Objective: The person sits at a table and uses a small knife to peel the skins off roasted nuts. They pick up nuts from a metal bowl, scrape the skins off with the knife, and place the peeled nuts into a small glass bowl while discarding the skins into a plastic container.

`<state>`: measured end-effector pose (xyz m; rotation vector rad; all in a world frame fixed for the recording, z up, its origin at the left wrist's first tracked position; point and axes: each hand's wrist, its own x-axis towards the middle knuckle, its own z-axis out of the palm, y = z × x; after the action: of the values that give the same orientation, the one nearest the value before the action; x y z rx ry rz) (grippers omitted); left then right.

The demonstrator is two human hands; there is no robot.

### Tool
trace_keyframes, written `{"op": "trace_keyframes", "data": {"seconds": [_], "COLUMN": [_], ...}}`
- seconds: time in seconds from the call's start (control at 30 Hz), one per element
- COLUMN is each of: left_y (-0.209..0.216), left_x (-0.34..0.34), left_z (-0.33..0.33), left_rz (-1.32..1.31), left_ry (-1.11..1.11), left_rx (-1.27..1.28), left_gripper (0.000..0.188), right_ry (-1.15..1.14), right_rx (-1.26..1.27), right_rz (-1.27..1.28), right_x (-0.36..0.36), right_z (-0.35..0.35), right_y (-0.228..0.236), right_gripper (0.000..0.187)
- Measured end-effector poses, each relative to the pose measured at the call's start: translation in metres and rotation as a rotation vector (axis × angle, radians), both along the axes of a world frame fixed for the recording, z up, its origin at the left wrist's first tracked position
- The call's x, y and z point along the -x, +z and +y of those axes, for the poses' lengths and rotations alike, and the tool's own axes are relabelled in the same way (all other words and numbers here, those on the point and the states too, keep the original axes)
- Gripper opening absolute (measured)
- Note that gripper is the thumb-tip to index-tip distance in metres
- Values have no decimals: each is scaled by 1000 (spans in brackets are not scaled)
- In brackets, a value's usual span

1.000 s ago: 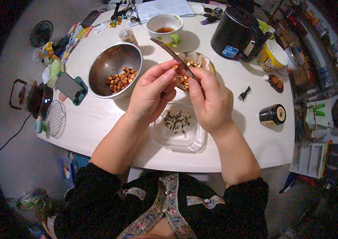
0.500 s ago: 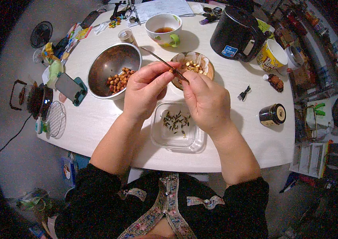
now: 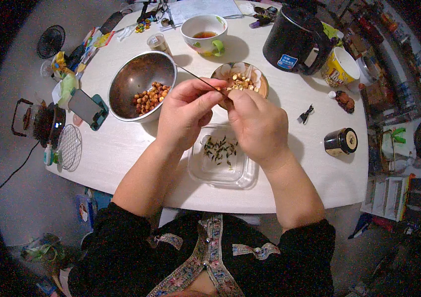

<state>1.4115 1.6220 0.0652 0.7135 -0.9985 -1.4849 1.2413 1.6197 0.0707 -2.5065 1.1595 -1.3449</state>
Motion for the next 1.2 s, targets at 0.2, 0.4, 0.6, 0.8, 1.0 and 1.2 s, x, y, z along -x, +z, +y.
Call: {"op": "trace_keyframes", "data": {"seconds": [0.2, 0.4, 0.6, 0.8, 1.0, 1.2], "left_y": [-3, 0, 1, -3, -6, -5], "left_x": [2, 0, -1, 1, 3, 3], "left_z": [1, -2, -4, -5, -5, -8], "left_rz": [33, -21, -53, -175, -234, -203], "left_ry": [19, -21, -43, -47, -5, -7], "left_rx": [-52, -76, -130, -149, -117, -157], "left_gripper": [21, 30, 32, 29, 27, 29], "right_ry": [-16, 36, 73, 97, 132, 117], "right_rx": [-92, -215, -473, -560, -633, -749], "right_rz": [-15, -147, -335, -565, -646, -749], "right_x": [1, 2, 4, 2, 1, 1], "right_z": [0, -4, -2, -8, -10, -10], "right_y": [-2, -4, -8, -13, -14, -11], "right_gripper": [17, 16, 17, 13, 15, 15]}}
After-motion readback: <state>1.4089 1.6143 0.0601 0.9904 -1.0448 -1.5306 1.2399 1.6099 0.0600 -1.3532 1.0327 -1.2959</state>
